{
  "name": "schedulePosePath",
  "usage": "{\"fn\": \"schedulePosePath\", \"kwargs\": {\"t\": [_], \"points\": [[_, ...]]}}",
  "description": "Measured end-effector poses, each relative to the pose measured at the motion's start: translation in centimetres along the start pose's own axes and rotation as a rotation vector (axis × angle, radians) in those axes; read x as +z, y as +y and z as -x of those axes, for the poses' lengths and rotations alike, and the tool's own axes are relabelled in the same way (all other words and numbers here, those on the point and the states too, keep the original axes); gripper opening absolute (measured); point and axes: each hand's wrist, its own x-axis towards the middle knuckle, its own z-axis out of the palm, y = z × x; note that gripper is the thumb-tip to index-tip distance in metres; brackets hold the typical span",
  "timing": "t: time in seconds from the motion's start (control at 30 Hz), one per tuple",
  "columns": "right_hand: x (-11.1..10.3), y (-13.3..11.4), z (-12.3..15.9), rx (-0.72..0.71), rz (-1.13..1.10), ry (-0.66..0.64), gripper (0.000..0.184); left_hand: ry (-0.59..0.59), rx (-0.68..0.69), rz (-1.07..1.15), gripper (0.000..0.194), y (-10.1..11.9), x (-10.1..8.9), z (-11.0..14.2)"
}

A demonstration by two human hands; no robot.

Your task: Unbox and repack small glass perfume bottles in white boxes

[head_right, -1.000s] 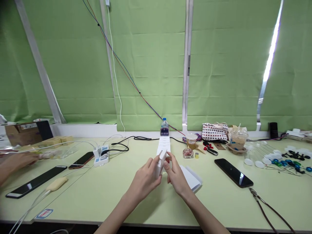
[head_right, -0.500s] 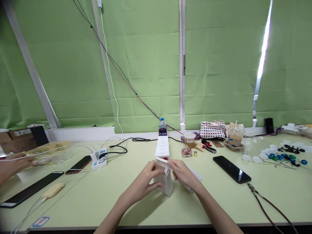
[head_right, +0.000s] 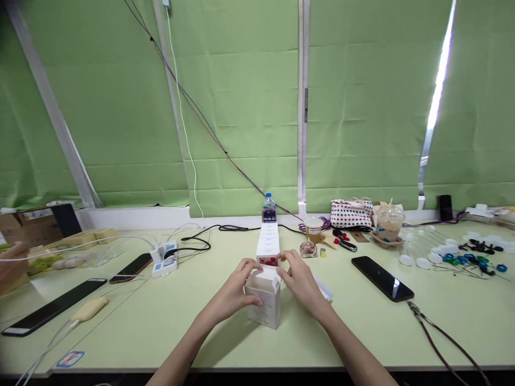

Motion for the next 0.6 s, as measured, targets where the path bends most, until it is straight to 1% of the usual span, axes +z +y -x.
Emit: {"fn": "schedulePosePath", "kwargs": {"t": [0.07, 0.13, 0.2, 0.3, 0.4, 0.5, 0.6], "points": [[0.1, -0.9, 0.3, -0.122, 0.083, 0.014, 0.019, -0.026, -0.001, 0.0, 0.051, 0.0, 0.3, 0.1], [0.4, -1.7, 0.6, -0.155, 0.138, -0.029, 0.022, -0.073, -0.008, -0.014, 0.051, 0.0, 0.6, 0.3], [0.6, -2.0, 0.9, -0.113, 0.199, -0.042, 0.024, -0.113, -0.027, -0.03, 0.049, -0.1, 0.9, 0.5], [0.7, -1.8, 1.1, -0.037, 0.267, -0.045, 0.026, -0.132, -0.044, -0.044, 0.045, -0.5, 0.9, 0.6], [0.3, -1.4, 1.1, -0.001, 0.25, -0.099, 0.028, -0.143, -0.054, -0.042, 0.044, -0.6, 0.6, 0.6], [-0.1, -1.6, 1.2, 0.01, 0.218, -0.161, 0.026, -0.113, -0.076, -0.023, 0.042, -0.8, 0.5, 0.5], [0.1, -1.8, 1.5, -0.007, 0.182, -0.167, 0.019, -0.055, -0.086, 0.023, 0.038, -1.2, 0.9, 0.5]]}}
